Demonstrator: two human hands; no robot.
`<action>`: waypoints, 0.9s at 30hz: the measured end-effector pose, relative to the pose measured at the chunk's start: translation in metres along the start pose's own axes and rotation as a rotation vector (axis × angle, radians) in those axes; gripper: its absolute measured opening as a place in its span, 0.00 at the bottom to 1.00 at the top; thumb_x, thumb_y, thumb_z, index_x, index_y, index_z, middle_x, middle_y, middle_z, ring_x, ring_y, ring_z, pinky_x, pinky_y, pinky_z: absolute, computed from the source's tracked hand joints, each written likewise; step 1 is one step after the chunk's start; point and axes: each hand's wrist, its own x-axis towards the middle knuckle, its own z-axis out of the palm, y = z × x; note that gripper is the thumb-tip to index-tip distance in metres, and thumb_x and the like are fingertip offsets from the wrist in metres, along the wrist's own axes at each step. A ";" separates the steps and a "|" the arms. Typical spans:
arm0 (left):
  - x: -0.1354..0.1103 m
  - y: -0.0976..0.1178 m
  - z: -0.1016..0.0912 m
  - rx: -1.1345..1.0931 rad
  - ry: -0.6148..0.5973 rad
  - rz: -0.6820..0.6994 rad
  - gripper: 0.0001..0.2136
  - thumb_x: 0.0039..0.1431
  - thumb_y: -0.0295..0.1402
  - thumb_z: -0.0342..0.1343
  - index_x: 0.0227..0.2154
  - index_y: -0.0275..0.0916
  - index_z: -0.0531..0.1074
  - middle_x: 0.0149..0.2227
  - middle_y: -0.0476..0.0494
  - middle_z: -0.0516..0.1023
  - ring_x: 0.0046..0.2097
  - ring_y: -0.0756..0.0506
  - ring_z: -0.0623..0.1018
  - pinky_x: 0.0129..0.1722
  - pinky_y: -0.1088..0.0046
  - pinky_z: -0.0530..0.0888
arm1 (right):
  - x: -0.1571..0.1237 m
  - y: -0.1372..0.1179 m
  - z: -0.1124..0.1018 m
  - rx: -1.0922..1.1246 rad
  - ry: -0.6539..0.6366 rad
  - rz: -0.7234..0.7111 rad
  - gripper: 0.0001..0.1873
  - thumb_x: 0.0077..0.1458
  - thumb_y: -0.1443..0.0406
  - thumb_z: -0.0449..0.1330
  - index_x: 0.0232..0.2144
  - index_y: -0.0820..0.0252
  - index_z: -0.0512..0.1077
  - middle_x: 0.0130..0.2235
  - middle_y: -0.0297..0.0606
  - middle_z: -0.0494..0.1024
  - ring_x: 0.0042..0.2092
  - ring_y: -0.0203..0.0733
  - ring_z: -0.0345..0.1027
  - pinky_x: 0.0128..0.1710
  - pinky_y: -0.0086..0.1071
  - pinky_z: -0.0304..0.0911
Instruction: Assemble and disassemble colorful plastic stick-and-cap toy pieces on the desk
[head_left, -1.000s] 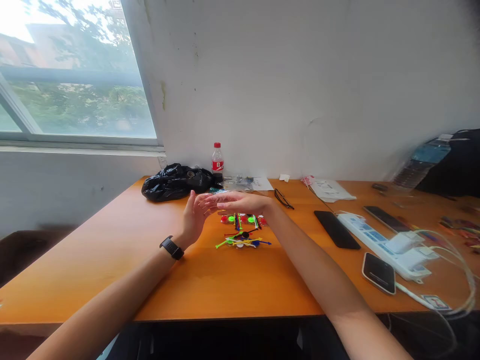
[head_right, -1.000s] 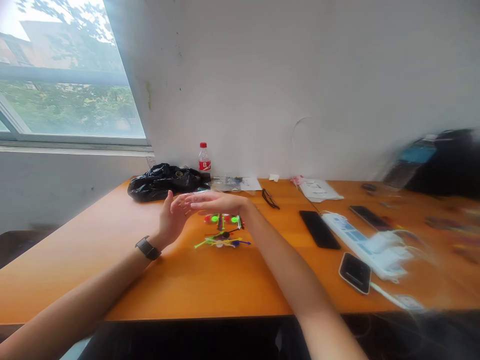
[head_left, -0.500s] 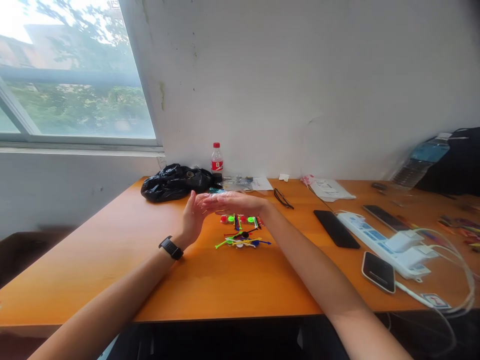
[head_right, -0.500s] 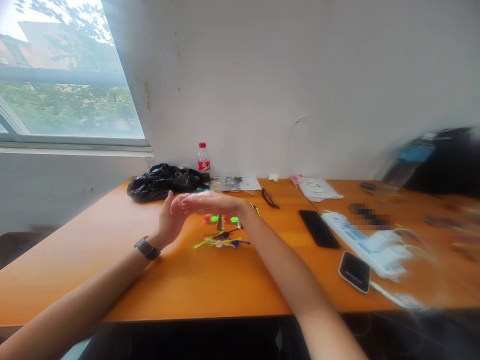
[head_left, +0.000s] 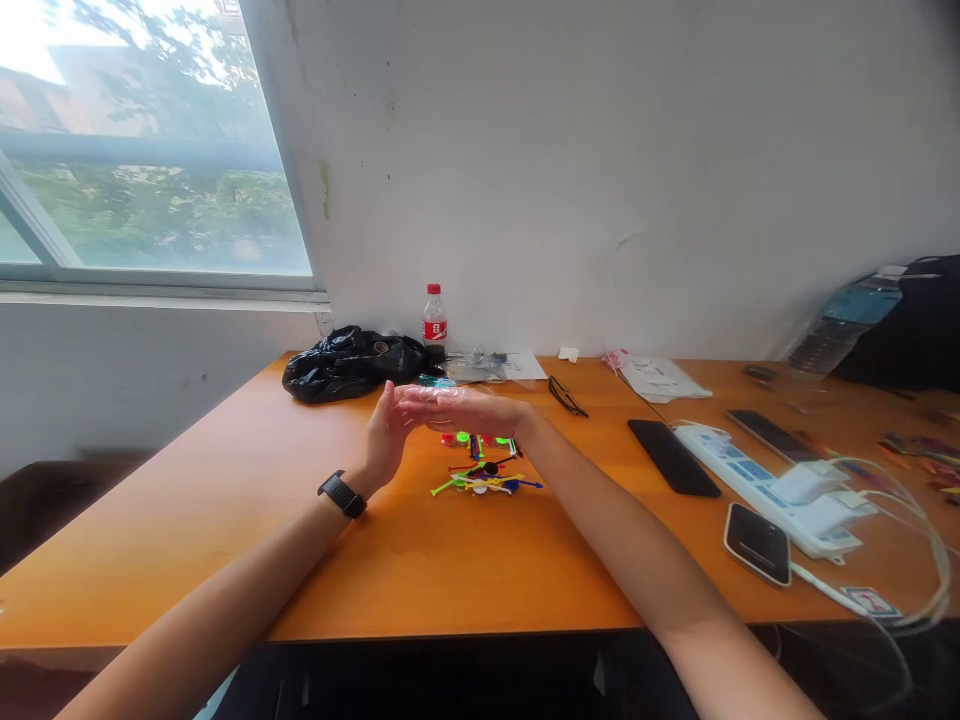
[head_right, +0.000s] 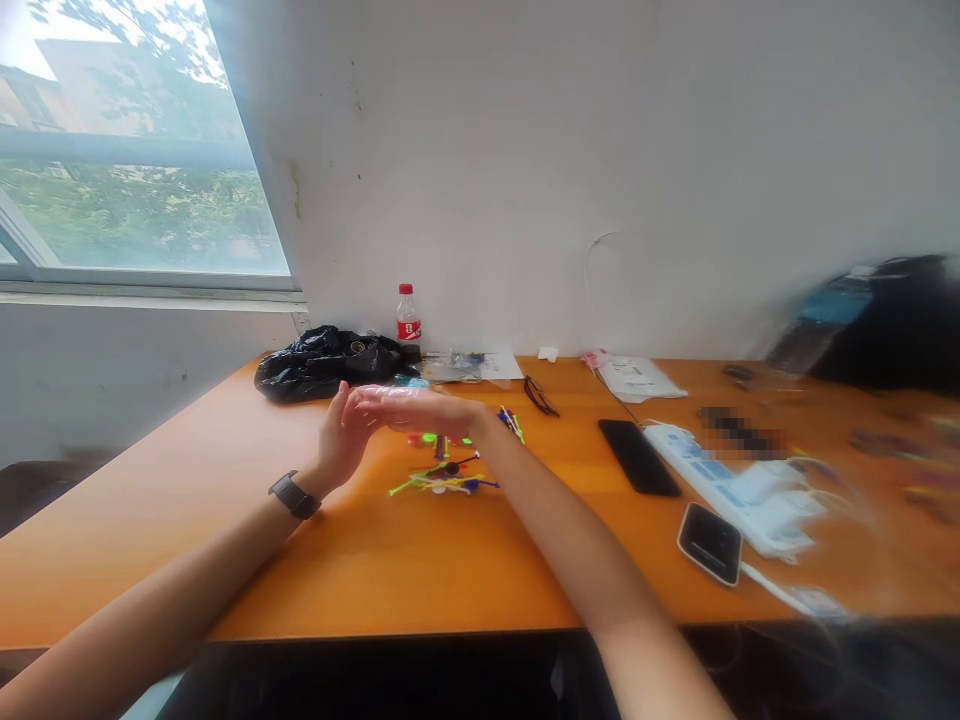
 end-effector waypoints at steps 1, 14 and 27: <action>0.000 0.000 0.000 0.008 0.000 0.003 0.22 0.68 0.54 0.54 0.37 0.41 0.80 0.41 0.45 0.84 0.46 0.41 0.82 0.46 0.66 0.76 | -0.001 -0.001 0.001 0.000 0.005 0.010 0.29 0.66 0.53 0.62 0.66 0.50 0.70 0.68 0.41 0.71 0.72 0.47 0.57 0.70 0.39 0.54; 0.000 0.001 -0.001 0.146 0.019 -0.013 0.25 0.66 0.59 0.52 0.44 0.41 0.78 0.45 0.42 0.83 0.49 0.38 0.81 0.46 0.62 0.76 | 0.002 0.003 -0.001 -0.071 0.044 0.050 0.27 0.67 0.56 0.59 0.65 0.52 0.71 0.68 0.39 0.70 0.72 0.44 0.58 0.73 0.39 0.51; -0.006 0.004 -0.013 1.162 -0.002 0.949 0.35 0.66 0.51 0.59 0.70 0.44 0.56 0.69 0.31 0.63 0.69 0.31 0.64 0.68 0.44 0.62 | 0.001 0.004 -0.015 0.040 0.101 0.063 0.27 0.69 0.44 0.55 0.59 0.50 0.75 0.66 0.42 0.73 0.71 0.48 0.59 0.72 0.49 0.50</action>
